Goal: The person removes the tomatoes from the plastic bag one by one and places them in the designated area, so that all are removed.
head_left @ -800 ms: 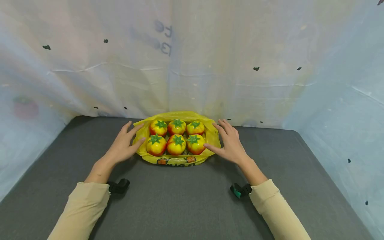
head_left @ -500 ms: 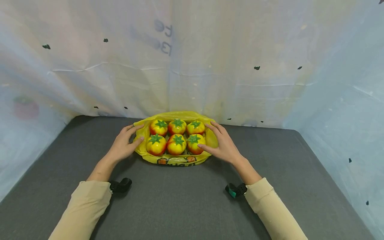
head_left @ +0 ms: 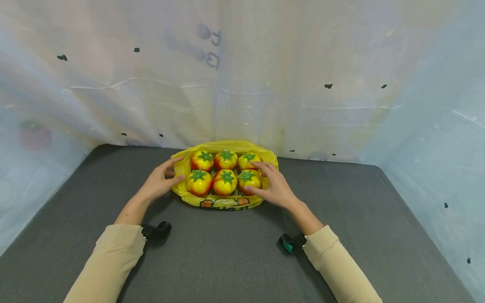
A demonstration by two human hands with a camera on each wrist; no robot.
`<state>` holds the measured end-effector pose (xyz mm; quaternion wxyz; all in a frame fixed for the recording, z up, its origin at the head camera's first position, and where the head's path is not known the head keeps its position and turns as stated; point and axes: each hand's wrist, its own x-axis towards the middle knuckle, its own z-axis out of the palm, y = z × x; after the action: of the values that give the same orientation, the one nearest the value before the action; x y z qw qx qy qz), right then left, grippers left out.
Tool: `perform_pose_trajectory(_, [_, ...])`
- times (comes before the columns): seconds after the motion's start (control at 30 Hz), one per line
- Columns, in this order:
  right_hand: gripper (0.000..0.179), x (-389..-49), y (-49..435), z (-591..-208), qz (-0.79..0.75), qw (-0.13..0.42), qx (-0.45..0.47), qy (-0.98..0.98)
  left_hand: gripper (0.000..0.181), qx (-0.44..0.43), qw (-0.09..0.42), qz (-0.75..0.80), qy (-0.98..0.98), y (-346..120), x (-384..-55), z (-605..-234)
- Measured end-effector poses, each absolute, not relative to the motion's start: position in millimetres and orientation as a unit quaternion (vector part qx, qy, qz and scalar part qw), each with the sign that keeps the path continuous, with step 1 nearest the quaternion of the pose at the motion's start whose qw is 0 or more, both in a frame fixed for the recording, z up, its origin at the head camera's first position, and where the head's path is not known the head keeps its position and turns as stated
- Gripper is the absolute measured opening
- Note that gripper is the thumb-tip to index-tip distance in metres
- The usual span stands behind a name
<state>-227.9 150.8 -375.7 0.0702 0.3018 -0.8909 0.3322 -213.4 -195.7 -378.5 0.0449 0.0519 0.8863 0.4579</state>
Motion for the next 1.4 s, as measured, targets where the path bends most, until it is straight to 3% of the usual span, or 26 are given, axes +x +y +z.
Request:
perform_pose_trajectory(0.73, [0.066, -226.8, 153.9, -382.1, 0.331, 0.051, 0.305, -0.891, 0.072, 0.03, 0.064, 0.479, 0.875, -200.3, -216.0, -385.5])
perform_pose_trajectory(1.4, [0.066, -224.3, 156.1, -375.5, 0.385, 0.073, 0.256, -0.884, 0.073, 0.029, 0.067, 0.478, 0.875, -199.6, -217.4, -385.5])
